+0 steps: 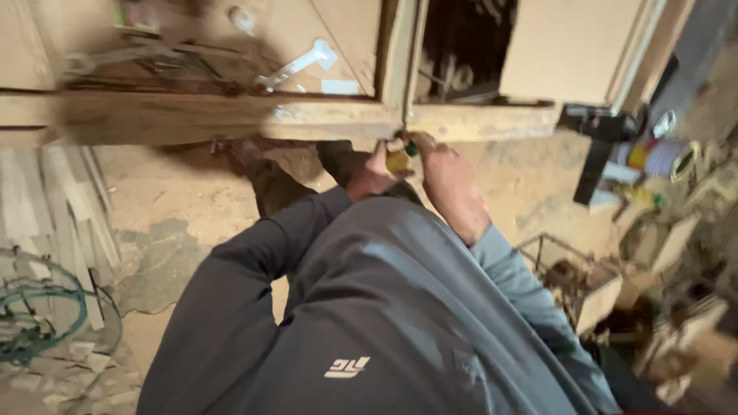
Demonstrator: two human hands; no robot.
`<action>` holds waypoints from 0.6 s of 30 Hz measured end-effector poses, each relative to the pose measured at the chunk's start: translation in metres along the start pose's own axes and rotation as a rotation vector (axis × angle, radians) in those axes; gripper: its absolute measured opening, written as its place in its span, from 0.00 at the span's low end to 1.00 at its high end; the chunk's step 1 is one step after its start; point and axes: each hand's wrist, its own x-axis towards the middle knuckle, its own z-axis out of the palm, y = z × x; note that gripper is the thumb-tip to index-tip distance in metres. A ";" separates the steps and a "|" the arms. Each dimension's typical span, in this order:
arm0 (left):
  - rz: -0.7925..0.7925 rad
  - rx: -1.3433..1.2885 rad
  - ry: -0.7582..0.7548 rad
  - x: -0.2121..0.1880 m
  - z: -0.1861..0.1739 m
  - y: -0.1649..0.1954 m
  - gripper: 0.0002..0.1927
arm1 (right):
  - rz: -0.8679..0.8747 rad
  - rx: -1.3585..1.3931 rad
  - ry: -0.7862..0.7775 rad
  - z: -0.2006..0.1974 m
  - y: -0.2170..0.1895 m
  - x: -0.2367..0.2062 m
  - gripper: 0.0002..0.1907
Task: The person takes a small bottle of yellow liquid with a green cap, opens it, and pours some into an open can on the workbench. They then carry the bottle to a cluttered bench beside a grinding wheel and apply the liquid from the bottle onto a small flat blade-like piece, working it with their fingers.
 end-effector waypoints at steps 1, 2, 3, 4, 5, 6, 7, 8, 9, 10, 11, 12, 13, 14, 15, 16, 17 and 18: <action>0.094 -0.070 0.034 0.000 0.000 -0.002 0.44 | -0.020 0.034 -0.007 -0.003 0.005 0.002 0.30; 0.117 -0.036 0.035 0.001 -0.001 -0.003 0.41 | -0.093 0.130 0.028 -0.007 0.011 0.005 0.26; 0.138 -0.005 0.034 0.000 -0.003 -0.001 0.38 | -0.162 0.225 0.059 -0.013 0.018 0.006 0.23; 0.169 0.025 0.036 0.000 -0.006 -0.003 0.36 | -0.235 0.313 0.098 -0.019 0.026 0.011 0.19; 0.169 -0.016 0.001 0.001 -0.010 -0.004 0.36 | -0.130 0.422 0.098 -0.024 0.032 0.017 0.19; 0.165 -0.060 -0.034 0.000 -0.015 -0.001 0.36 | -0.023 0.528 0.092 -0.030 0.038 0.023 0.20; 0.154 -0.104 -0.062 -0.001 -0.020 0.005 0.37 | 0.080 0.637 0.076 -0.035 0.041 0.029 0.21; 0.111 -0.101 -0.079 -0.004 -0.026 0.012 0.35 | -0.046 0.666 0.159 -0.040 0.042 0.040 0.20; 0.063 -0.091 -0.110 -0.012 -0.035 0.020 0.34 | -0.161 0.702 0.248 -0.044 0.040 0.052 0.19; 0.021 -0.075 -0.142 -0.018 -0.044 0.031 0.32 | -0.092 0.774 0.192 -0.045 0.034 0.063 0.18; 0.021 -0.002 -0.134 -0.020 -0.051 0.045 0.33 | -0.037 0.839 0.141 -0.047 0.025 0.081 0.16; 0.023 0.067 -0.118 -0.024 -0.057 0.060 0.33 | -0.197 0.790 0.235 -0.050 0.015 0.097 0.17; 0.020 0.135 -0.098 -0.030 -0.061 0.074 0.34 | -0.358 0.736 0.322 -0.050 0.004 0.112 0.18; 0.065 0.145 -0.082 -0.036 -0.067 0.088 0.33 | -0.337 0.741 0.314 -0.049 -0.011 0.127 0.17; 0.111 0.157 -0.068 -0.041 -0.071 0.102 0.32 | -0.316 0.746 0.308 -0.049 -0.023 0.141 0.17; 0.156 0.169 -0.052 -0.047 -0.075 0.115 0.31 | -0.328 0.707 0.320 -0.051 -0.033 0.155 0.16; 0.172 0.223 -0.015 -0.052 -0.077 0.127 0.31 | -0.335 0.668 0.337 -0.052 -0.042 0.164 0.15; 0.188 0.278 0.016 -0.058 -0.077 0.138 0.32 | -0.337 0.630 0.356 -0.055 -0.050 0.167 0.15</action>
